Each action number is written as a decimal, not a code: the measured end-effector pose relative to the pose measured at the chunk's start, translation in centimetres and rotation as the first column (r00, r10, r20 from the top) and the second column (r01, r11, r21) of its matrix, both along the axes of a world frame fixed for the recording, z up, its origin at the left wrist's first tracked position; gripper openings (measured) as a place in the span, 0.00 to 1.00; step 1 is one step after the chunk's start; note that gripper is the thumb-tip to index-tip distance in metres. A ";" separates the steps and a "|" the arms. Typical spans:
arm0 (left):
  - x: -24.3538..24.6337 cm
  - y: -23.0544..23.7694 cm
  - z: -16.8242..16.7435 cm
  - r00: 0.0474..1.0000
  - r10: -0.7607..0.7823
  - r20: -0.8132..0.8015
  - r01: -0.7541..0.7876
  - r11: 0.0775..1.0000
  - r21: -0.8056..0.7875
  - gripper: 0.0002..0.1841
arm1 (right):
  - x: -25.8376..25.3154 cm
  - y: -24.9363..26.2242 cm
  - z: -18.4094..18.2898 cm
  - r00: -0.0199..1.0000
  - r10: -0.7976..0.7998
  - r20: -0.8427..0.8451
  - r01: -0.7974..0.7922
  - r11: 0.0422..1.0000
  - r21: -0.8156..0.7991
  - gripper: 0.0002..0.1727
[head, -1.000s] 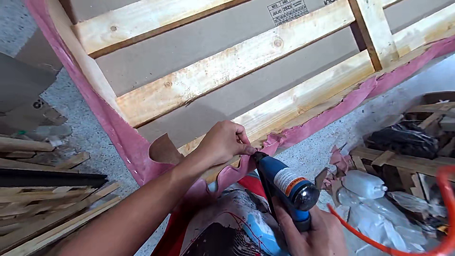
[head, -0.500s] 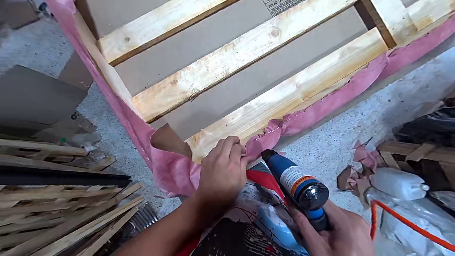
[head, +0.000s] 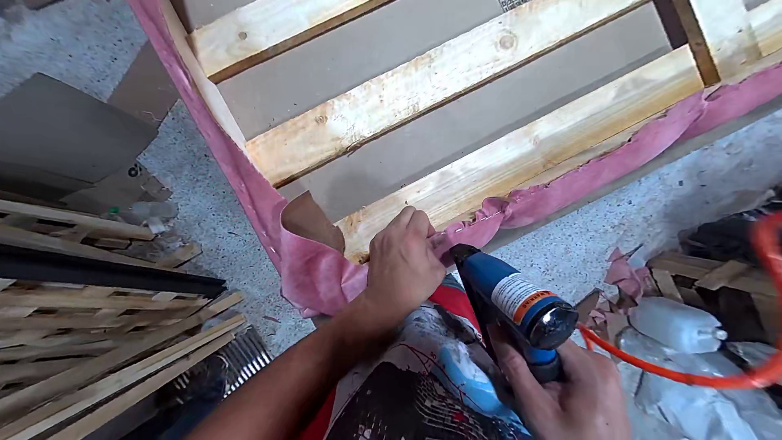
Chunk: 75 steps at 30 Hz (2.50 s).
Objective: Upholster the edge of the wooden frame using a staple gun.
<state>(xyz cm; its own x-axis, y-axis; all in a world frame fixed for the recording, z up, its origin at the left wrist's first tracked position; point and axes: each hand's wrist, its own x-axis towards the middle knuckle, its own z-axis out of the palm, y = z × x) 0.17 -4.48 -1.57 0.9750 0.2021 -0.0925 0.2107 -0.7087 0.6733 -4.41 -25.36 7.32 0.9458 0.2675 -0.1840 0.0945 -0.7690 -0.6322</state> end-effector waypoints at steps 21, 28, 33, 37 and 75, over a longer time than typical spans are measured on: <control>4.2 5.2 -0.6 0.839 -0.323 -0.437 0.108 0.888 -0.447 0.06 | -0.1 3.5 1.1 0.997 -0.062 -0.048 0.057 0.993 -0.100 0.14; 4.2 5.7 -1.0 0.850 -0.343 -0.400 0.123 0.867 -0.483 0.06 | -0.3 4.2 0.3 0.999 -0.042 -0.030 0.038 0.992 -0.117 0.14; 4.1 5.8 -1.4 0.873 -0.365 -0.324 0.187 0.864 -0.468 0.05 | -0.9 4.7 0.8 0.998 -0.017 -0.058 0.011 0.995 -0.097 0.14; 4.1 5.9 -1.6 0.873 -0.371 -0.318 0.191 0.858 -0.477 0.06 | -1.0 5.3 1.1 0.998 -0.052 -0.039 0.047 0.989 -0.139 0.17; -8.5 7.0 -0.2 0.939 -0.135 0.316 0.017 0.937 0.348 0.08 | 16.8 11.4 -10.0 0.171 0.930 0.325 -0.920 0.032 0.392 0.08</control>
<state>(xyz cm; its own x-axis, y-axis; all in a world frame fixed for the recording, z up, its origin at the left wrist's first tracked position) -8.38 2.55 -1.81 0.9507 0.0878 0.2973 -0.0456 -0.9090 0.4144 12.39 -14.00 -2.70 -0.1498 0.9555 0.2542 0.4994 0.2950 -0.8146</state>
